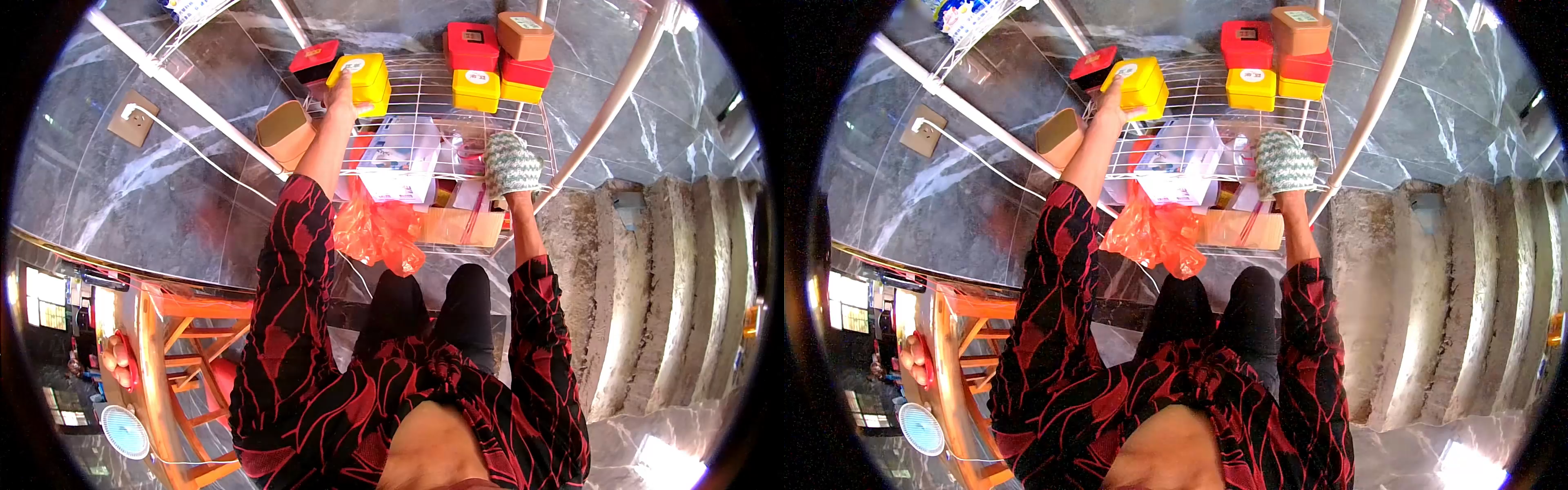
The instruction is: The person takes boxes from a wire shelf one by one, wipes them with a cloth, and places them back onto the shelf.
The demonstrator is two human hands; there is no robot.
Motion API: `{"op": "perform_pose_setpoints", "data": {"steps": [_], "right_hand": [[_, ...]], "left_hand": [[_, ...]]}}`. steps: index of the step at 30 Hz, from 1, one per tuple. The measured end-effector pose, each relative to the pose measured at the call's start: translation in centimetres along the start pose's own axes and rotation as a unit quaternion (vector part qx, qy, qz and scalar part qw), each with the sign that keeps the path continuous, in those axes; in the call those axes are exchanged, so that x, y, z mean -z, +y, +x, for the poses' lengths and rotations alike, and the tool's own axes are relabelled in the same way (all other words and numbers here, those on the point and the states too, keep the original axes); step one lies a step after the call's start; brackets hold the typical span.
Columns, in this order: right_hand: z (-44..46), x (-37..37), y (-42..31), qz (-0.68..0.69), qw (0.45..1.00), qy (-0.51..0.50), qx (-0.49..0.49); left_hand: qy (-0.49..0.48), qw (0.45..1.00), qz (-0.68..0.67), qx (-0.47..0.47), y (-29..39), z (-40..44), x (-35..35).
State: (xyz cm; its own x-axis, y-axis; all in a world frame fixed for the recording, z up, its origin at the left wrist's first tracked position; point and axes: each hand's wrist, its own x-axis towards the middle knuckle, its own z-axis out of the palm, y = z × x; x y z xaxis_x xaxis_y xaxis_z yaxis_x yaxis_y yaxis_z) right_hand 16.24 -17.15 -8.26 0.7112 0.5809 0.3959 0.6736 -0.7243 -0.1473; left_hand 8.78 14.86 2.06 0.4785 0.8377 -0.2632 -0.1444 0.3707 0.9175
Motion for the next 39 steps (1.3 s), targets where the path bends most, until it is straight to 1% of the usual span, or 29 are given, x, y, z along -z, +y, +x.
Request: {"op": "perform_pose_setpoints", "data": {"steps": [2,4,5,6,7,9,10,11,13,14,15,17,18,19,21,22,23,25,26,29,32,33,35,36,37,38,39], "right_hand": [[-0.3,-0.1,0.2,0.054,0.998,0.028,0.008],[-0.5,-0.1,0.2,0.054,0.998,0.036,0.010],[-0.5,0.0,0.1,0.055,0.997,0.046,0.013],[-0.7,0.1,0.0,0.104,0.992,0.069,0.007],[-0.6,0.0,0.0,0.103,0.992,0.070,0.008],[-0.5,-0.1,0.0,0.026,0.998,0.045,0.025],[-0.6,0.6,-0.2,0.047,0.998,0.038,0.022],[-1.1,-1.1,0.4,0.152,0.983,0.104,0.020],[-1.2,-1.6,0.7,0.113,0.986,0.113,0.042],[-1.2,-0.5,0.3,0.057,0.996,0.050,0.035],[-1.1,1.0,-0.3,0.063,0.994,0.069,0.058],[-0.2,1.7,-0.8,0.022,0.999,-0.011,0.022],[0.0,2.8,-1.3,-0.036,0.998,-0.032,0.036],[-0.2,-0.7,0.3,0.042,0.999,0.019,0.027],[-0.2,1.5,-0.6,0.015,0.999,-0.002,0.036],[-0.3,-0.3,0.4,0.024,0.997,0.036,0.058],[-0.4,-0.6,0.7,0.029,0.997,0.040,0.056],[-0.6,-0.9,0.9,0.036,0.998,0.036,0.048],[-0.7,-0.9,0.8,0.037,0.998,0.031,0.042],[-0.7,-0.5,0.5,0.039,0.999,0.007,0.030],[-0.4,-0.7,0.4,0.043,0.999,-0.012,0.012],[-0.3,-0.7,0.4,0.045,0.999,-0.010,0.010],[-0.3,0.2,0.1,0.034,0.998,0.033,0.030],[-0.3,0.7,-0.1,0.024,0.995,0.074,0.054],[-0.2,1.1,-0.4,0.015,0.990,0.114,0.078],[0.3,3.1,-1.5,-0.062,0.996,0.033,0.049],[0.1,2.9,-1.4,-0.061,0.996,0.033,0.047]], "left_hand": [[0.004,1.000,0.008,0.015,-0.4,0.9,0.2],[-0.077,0.990,-0.015,0.121,-0.4,1.8,0.9],[-0.076,0.990,-0.017,0.120,-0.6,2.2,0.9],[-0.078,0.991,-0.020,0.106,-0.9,2.4,0.9],[-0.080,0.992,-0.023,0.093,-1.1,2.5,0.7],[-0.073,0.994,-0.020,0.076,-1.1,2.9,0.2],[-0.066,0.996,-0.015,0.060,-1.2,3.2,-0.1],[-0.067,0.996,-0.017,0.059,-1.2,3.7,-0.5],[-0.009,0.998,-0.016,0.067,-1.5,5.3,-1.3],[-0.011,0.998,-0.019,0.067,-1.6,5.9,-1.5],[-0.010,0.998,-0.019,0.057,-1.6,6.5,-1.7],[-0.010,0.999,-0.022,0.048,-1.8,7.7,-2.3],[-0.003,0.998,-0.031,0.052,-1.9,8.4,-2.6],[0.005,0.998,-0.039,0.057,-2.0,9.0,-2.8],[0.015,0.997,-0.037,0.062,-1.4,8.5,-3.4],[0.027,0.997,-0.032,0.065,-0.8,7.9,-3.6],[0.026,0.997,-0.034,0.066,-0.3,7.4,-3.9],[0.033,0.993,-0.036,0.106,0.1,7.4,-3.9],[-0.004,0.994,-0.043,0.096,0.0,7.7,-3.6],[0.010,0.995,-0.037,0.092,-0.4,8.6,-3.6],[-0.008,0.997,-0.026,0.075,-0.5,7.8,-3.6],[-0.012,0.997,-0.024,0.075,-0.4,7.2,-3.6],[-0.040,0.996,-0.054,0.052,-0.5,6.6,-3.3],[-0.066,0.993,-0.086,0.038,-0.9,6.2,-3.1],[-0.068,0.993,-0.083,0.039,-1.5,5.6,-2.9],[-0.015,0.998,-0.051,0.019,-1.5,3.3,-3.3],[0.038,0.999,-0.020,-0.001,-1.8,1.4,-3.9]]}}
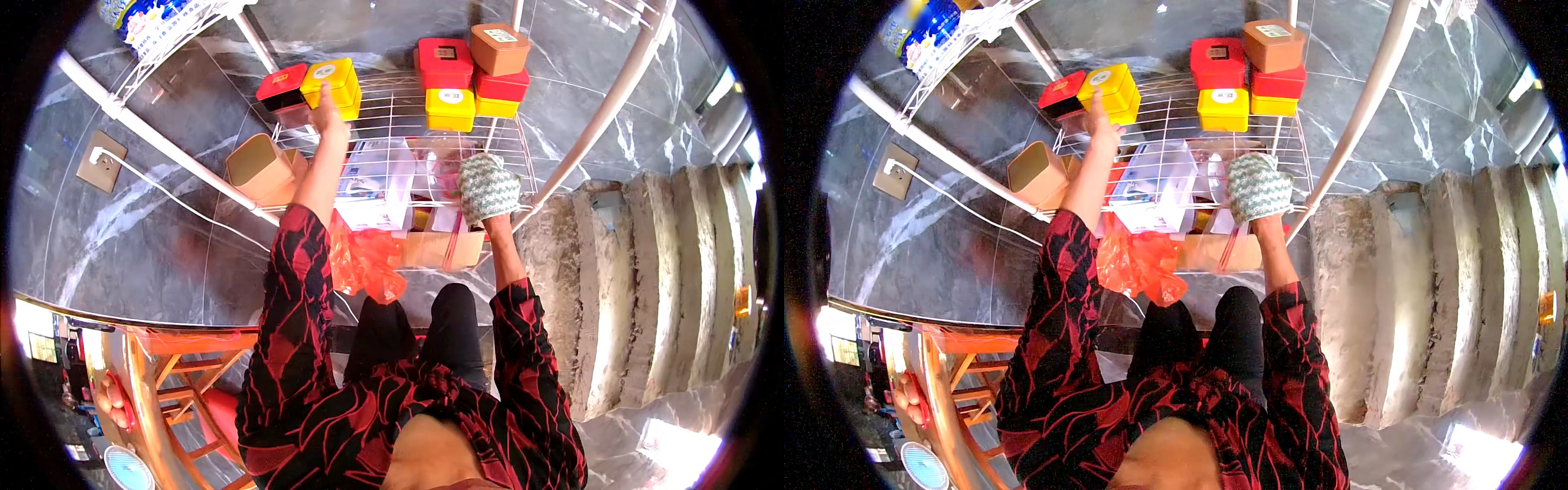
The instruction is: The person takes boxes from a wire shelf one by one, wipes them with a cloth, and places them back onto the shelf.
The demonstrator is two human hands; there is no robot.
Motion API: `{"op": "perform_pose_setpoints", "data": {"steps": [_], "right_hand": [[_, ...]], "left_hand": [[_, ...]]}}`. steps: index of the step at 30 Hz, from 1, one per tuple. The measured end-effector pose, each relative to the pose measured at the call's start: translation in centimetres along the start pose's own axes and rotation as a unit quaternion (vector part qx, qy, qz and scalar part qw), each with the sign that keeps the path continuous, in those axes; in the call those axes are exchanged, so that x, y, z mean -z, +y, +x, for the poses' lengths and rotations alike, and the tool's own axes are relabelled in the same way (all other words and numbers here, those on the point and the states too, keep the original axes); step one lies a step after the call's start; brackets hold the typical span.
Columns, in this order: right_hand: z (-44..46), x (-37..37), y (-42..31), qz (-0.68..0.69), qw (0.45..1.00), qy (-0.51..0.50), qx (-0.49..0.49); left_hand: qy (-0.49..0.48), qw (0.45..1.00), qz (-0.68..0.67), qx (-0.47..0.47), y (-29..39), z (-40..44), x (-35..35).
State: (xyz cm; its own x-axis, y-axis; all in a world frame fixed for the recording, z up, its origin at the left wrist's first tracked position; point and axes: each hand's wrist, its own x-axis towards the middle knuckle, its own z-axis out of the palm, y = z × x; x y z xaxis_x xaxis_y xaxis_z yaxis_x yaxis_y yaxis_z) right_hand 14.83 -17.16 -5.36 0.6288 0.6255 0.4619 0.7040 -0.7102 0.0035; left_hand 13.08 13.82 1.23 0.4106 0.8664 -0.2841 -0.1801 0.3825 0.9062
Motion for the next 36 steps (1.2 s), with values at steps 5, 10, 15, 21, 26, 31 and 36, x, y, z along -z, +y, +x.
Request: {"op": "perform_pose_setpoints", "data": {"steps": [5,10,15,21,26,31,36], "right_hand": [[-1.0,-1.6,0.4,0.082,0.990,0.111,0.002],[-1.1,-0.6,0.0,0.086,0.990,0.108,-0.006],[-2.3,-3.7,-0.1,0.414,0.893,0.139,-0.108],[-2.4,-4.5,0.5,0.216,0.961,0.168,-0.046],[-1.0,1.0,-0.3,0.065,0.990,-0.107,-0.059],[-1.9,-3.7,0.1,0.264,0.950,0.162,-0.031],[-0.6,-1.7,-0.1,0.022,0.998,0.061,-0.016]], "left_hand": [[0.004,0.890,0.285,-0.357,-4.7,-4.0,-3.9],[-0.115,0.792,0.432,-0.416,-3.7,-10.7,-10.4],[0.021,0.728,0.513,-0.454,-5.9,-10.1,-14.8],[-0.076,0.763,0.487,-0.418,-5.5,-7.9,-13.9],[-0.020,0.717,0.488,-0.497,-5.7,-7.9,-12.0],[0.003,0.779,0.457,-0.429,-4.6,-8.6,-11.9],[0.061,0.789,0.453,-0.411,-5.1,-7.0,-13.0]]}}
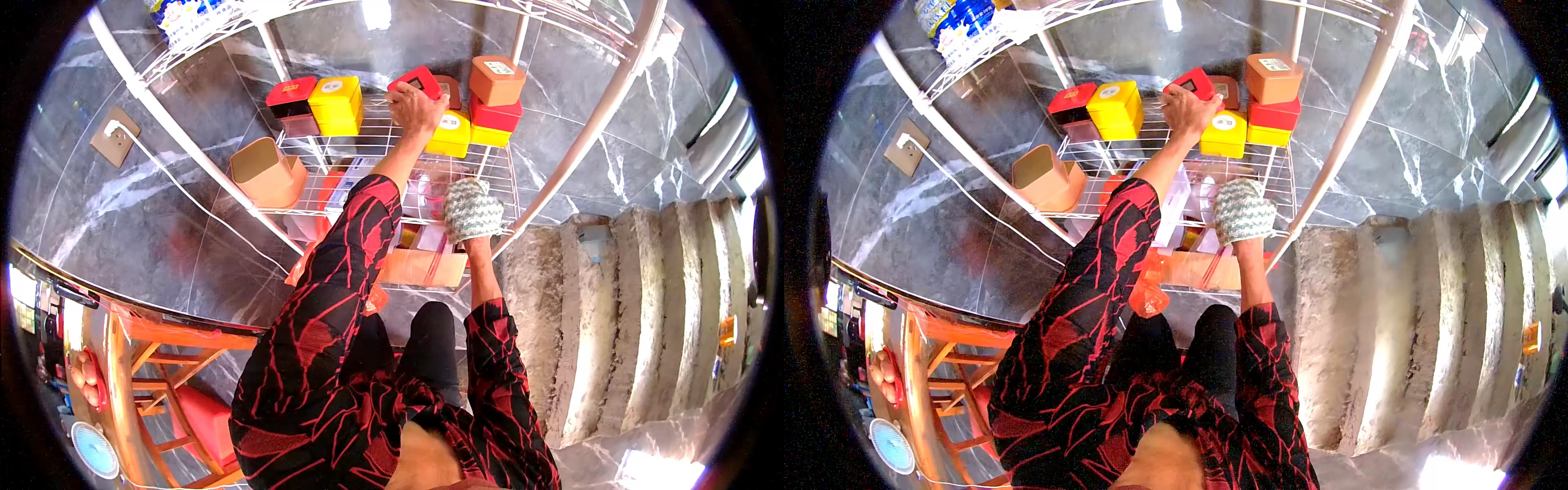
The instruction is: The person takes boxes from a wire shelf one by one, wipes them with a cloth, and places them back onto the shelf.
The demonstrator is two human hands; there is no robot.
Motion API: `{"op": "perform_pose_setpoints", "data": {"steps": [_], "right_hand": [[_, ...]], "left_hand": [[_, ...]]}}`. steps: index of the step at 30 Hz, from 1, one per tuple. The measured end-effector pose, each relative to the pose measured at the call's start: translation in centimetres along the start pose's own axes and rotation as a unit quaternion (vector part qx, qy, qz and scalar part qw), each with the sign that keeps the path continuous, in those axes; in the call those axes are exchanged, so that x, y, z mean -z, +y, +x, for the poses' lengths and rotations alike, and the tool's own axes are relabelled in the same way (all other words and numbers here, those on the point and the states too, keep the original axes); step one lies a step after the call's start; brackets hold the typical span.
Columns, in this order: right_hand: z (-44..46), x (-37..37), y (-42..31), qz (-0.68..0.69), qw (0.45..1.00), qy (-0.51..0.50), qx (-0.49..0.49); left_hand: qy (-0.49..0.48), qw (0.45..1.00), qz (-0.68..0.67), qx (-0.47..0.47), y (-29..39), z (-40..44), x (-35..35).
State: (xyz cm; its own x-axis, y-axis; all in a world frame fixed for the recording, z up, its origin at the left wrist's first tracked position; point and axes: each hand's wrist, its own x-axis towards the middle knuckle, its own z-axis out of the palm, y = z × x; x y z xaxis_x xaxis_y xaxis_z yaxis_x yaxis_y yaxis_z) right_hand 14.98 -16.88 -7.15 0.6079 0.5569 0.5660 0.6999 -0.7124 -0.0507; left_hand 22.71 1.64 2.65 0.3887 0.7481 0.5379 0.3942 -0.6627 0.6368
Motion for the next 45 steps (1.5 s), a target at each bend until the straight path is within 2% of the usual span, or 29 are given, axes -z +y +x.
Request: {"op": "perform_pose_setpoints", "data": {"steps": [1,2,4,5,10,12,13,15,18,22,25,26,30,32,34,36,40,42,44,45], "right_hand": [[0.1,0.5,-0.3,0.009,0.999,0.047,0.010],[0.3,1.0,-0.5,0.011,0.999,0.047,0.011],[0.8,2.3,-0.7,-0.045,0.998,-0.047,0.015],[0.8,2.3,-0.7,-0.043,0.998,-0.045,0.014],[-0.1,0.3,0.3,0.030,0.991,0.116,0.065],[-0.2,-0.4,0.4,0.039,0.997,0.056,0.041],[-0.7,0.1,0.5,0.096,0.995,0.006,0.026],[-1.2,-1.3,1.0,0.114,0.993,0.002,0.009],[0.1,1.9,0.7,0.049,0.989,-0.140,-0.001],[-0.3,1.4,1.1,-0.034,0.995,0.015,0.095],[0.0,4.0,-0.1,-0.046,0.994,-0.075,0.069],[-0.5,4.6,-0.4,-0.024,0.994,-0.083,0.068],[-2.8,7.6,-2.4,0.140,0.981,-0.101,0.090],[-4.9,9.6,-4.6,0.258,0.951,-0.113,0.124],[-7.6,11.6,-7.1,0.355,0.910,-0.132,0.169],[-10.8,12.8,-9.5,0.409,0.875,-0.136,0.219],[-15.8,13.4,-11.9,0.435,0.850,-0.113,0.273],[-17.0,12.6,-12.1,0.436,0.848,-0.109,0.280],[-18.1,11.5,-12.6,0.317,0.931,-0.105,0.149],[-17.5,13.5,-11.8,0.519,0.834,-0.117,0.146]], "left_hand": [[0.013,1.000,0.025,0.000,0.1,-0.2,0.0],[0.014,1.000,0.027,0.002,-0.1,-0.3,0.3],[0.003,0.999,-0.027,-0.021,-0.6,-0.8,1.0],[-0.045,0.995,-0.084,0.040,-0.5,-1.2,2.0],[-0.035,0.991,-0.123,0.026,-3.9,-2.4,5.5],[-0.045,0.980,-0.185,-0.048,-4.8,-3.9,8.8],[-0.034,0.975,-0.209,-0.064,-5.2,-5.3,10.3],[-0.025,0.966,-0.222,-0.128,-6.8,-8.1,13.6],[-0.035,0.955,-0.214,-0.202,-10.0,-13.2,18.0],[-0.176,0.945,-0.222,-0.162,-13.0,-19.8,24.0],[-0.253,0.932,-0.202,-0.164,-14.6,-23.2,27.5],[-0.261,0.925,-0.186,-0.203,-15.0,-23.9,28.3],[-0.314,0.906,-0.149,-0.242,-16.0,-25.8,31.3],[-0.346,0.883,-0.100,-0.302,-15.9,-26.4,32.3],[-0.356,0.877,-0.095,-0.308,-15.2,-26.7,33.3],[-0.358,0.848,-0.037,-0.389,-14.7,-27.0,33.9],[-0.423,0.806,-0.070,-0.408,-14.1,-27.7,35.1],[-0.416,0.808,-0.109,-0.402,-13.5,-27.6,35.5],[-0.412,0.808,-0.145,-0.395,-13.5,-27.8,35.5],[-0.370,0.831,-0.180,-0.375,-13.4,-28.0,35.4]]}}
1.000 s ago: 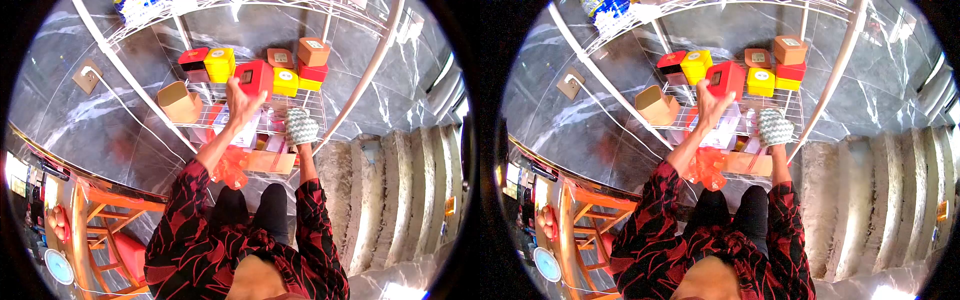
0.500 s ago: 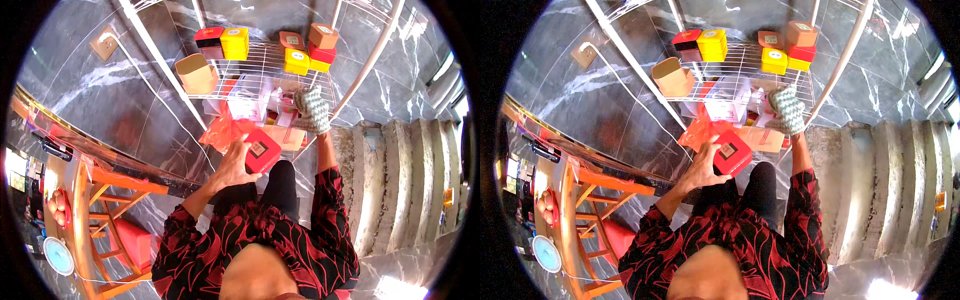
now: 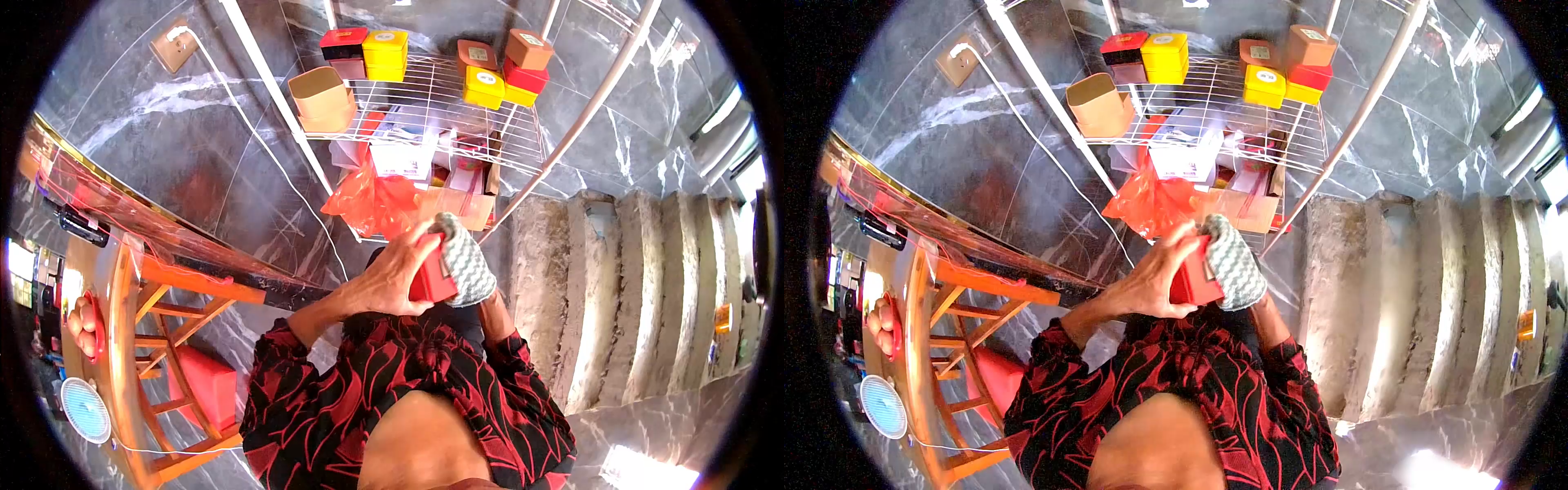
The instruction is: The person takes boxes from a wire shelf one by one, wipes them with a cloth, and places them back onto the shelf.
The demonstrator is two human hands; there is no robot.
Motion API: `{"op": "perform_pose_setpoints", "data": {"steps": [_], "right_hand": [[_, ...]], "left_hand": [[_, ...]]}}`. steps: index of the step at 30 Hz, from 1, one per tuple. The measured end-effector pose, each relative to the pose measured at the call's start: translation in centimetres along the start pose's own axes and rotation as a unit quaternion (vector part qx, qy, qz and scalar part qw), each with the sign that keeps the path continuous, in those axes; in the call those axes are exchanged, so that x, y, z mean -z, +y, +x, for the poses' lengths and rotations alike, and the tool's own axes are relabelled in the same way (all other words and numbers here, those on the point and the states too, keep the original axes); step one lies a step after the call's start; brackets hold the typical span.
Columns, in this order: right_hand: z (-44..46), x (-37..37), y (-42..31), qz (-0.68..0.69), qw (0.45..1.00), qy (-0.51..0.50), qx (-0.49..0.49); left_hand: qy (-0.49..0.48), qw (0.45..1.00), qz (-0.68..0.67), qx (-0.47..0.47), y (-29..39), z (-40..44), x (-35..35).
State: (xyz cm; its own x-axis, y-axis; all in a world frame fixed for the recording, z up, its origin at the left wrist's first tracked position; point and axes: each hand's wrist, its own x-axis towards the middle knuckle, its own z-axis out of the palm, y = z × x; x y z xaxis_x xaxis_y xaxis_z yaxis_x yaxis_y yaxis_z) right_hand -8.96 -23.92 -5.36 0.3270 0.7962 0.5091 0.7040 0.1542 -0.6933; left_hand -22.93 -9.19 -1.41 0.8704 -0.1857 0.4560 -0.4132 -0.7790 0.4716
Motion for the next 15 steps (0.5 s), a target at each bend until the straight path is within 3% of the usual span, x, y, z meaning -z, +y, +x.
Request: {"op": "perform_pose_setpoints", "data": {"steps": [2,3,4,5,6,8,9,11,12,15], "right_hand": [[-0.8,-1.0,1.5,0.184,0.978,0.073,-0.071],[-1.0,-1.8,1.8,0.370,0.897,0.132,-0.202],[-0.9,-1.1,0.1,0.191,0.973,0.116,-0.051],[-0.2,-0.4,-1.3,0.191,0.973,0.118,-0.051],[0.6,0.1,-2.5,0.428,0.854,0.141,-0.259],[0.9,0.2,-3.4,0.660,0.605,0.146,-0.421],[1.1,0.2,-3.6,0.642,0.629,0.138,-0.416],[0.9,-0.6,-3.4,0.424,0.854,0.105,-0.281],[0.8,-0.9,-3.3,0.267,0.938,0.102,-0.198],[1.2,-1.5,-3.1,0.148,0.974,0.094,-0.141]], "left_hand": [[0.087,0.996,-0.021,0.017,0.0,0.2,-0.2],[0.085,0.996,-0.021,0.016,0.1,0.3,-0.3],[0.103,0.993,-0.036,0.035,0.3,0.3,-0.5],[0.119,0.990,-0.052,0.054,0.4,0.2,-0.7],[0.101,0.992,-0.057,0.051,0.2,-0.2,-1.4],[0.092,0.994,-0.052,0.042,0.7,-0.2,-1.9],[0.085,0.995,-0.044,0.034,0.8,-0.1,-1.9],[0.072,0.996,-0.042,0.027,0.1,-0.2,-2.6],[0.088,0.995,-0.042,0.021,-0.1,-0.2,-2.9],[0.126,0.991,-0.047,0.010,0.0,-0.4,-3.7]]}}
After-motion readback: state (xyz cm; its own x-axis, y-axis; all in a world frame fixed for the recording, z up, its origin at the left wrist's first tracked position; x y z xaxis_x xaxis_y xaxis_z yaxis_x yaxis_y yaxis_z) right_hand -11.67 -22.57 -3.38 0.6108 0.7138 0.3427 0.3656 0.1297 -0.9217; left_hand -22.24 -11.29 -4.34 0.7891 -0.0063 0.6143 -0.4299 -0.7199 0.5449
